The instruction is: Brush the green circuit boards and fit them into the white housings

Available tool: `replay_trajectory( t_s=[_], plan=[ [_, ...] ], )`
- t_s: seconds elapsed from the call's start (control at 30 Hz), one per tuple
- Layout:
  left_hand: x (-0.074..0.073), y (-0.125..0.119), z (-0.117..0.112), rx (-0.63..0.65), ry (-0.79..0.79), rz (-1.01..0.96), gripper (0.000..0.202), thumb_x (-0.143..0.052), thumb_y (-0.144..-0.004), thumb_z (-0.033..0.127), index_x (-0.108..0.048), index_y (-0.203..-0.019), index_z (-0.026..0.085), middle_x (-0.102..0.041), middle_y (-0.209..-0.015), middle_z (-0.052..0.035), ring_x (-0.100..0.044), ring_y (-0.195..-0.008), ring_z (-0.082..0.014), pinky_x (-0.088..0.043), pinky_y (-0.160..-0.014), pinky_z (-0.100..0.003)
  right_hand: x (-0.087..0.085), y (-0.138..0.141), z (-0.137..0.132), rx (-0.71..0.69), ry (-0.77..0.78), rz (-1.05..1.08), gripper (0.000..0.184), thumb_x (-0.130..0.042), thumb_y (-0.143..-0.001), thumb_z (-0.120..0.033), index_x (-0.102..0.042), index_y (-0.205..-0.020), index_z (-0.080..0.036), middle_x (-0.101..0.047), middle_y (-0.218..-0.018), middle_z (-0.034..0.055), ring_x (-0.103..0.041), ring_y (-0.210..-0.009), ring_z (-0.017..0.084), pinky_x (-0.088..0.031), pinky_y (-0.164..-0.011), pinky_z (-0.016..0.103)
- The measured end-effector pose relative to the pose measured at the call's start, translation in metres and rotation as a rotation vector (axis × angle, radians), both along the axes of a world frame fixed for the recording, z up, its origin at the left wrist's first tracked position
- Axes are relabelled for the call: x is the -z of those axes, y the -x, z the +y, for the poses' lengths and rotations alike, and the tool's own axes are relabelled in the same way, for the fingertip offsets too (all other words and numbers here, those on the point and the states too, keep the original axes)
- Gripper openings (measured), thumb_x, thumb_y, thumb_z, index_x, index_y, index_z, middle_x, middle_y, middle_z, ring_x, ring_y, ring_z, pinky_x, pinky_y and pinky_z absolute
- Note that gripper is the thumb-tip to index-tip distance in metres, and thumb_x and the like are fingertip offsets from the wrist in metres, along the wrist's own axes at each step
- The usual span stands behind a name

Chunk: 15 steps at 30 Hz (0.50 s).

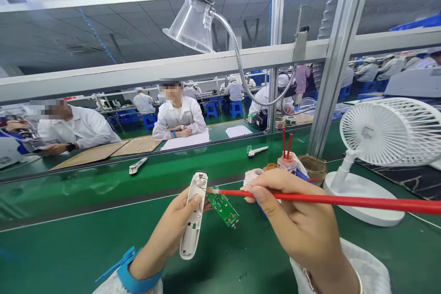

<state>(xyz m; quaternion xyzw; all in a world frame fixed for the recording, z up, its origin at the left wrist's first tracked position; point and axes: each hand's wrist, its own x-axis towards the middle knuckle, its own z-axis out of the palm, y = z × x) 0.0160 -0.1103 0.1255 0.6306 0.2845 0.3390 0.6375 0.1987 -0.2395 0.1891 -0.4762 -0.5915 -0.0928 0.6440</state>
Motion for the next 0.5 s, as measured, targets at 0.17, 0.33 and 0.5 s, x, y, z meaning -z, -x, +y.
replay_trajectory(
  t_s=[0.17, 0.33, 0.5],
  plan=[
    [-0.0084, 0.0034, -0.0104, -0.006, 0.028, -0.072, 0.041, -0.053, -0.084, 0.042, -0.054, -0.12, 0.023, -0.058, -0.103, -0.0058, -0.051, -0.087, -0.0171, -0.043, -0.082, -0.03, -0.0004, -0.0015, 0.0041, -0.017, 0.014, 0.0, 0.011, -0.057, -0.085, -0.017, -0.063, -0.082, -0.026, -0.066, -0.072, -0.0041, -0.061, -0.067, 0.012, -0.049, -0.055, 0.017],
    [-0.0066, 0.0041, -0.0083, -0.015, 0.077, -0.076, 0.034, -0.056, -0.083, 0.041, -0.06, -0.11, 0.022, -0.058, -0.085, -0.0029, -0.052, -0.079, -0.0147, -0.043, -0.076, -0.026, -0.0026, -0.0042, 0.0024, 0.042, -0.022, 0.027, 0.013, -0.058, -0.084, -0.019, -0.064, -0.076, -0.027, -0.064, -0.068, -0.0061, -0.06, -0.065, 0.011, -0.049, -0.063, 0.017],
    [-0.0084, 0.0039, -0.0052, -0.066, 0.149, -0.094, 0.027, -0.06, -0.08, 0.04, -0.063, -0.098, 0.021, -0.058, -0.084, -0.002, -0.052, -0.075, -0.0126, -0.043, -0.075, -0.025, -0.0035, -0.0091, 0.0038, 0.133, -0.013, 0.002, 0.011, -0.06, -0.083, -0.022, -0.064, -0.074, -0.027, -0.064, -0.067, -0.0051, -0.059, -0.061, 0.012, -0.048, -0.058, 0.021]
  ],
)
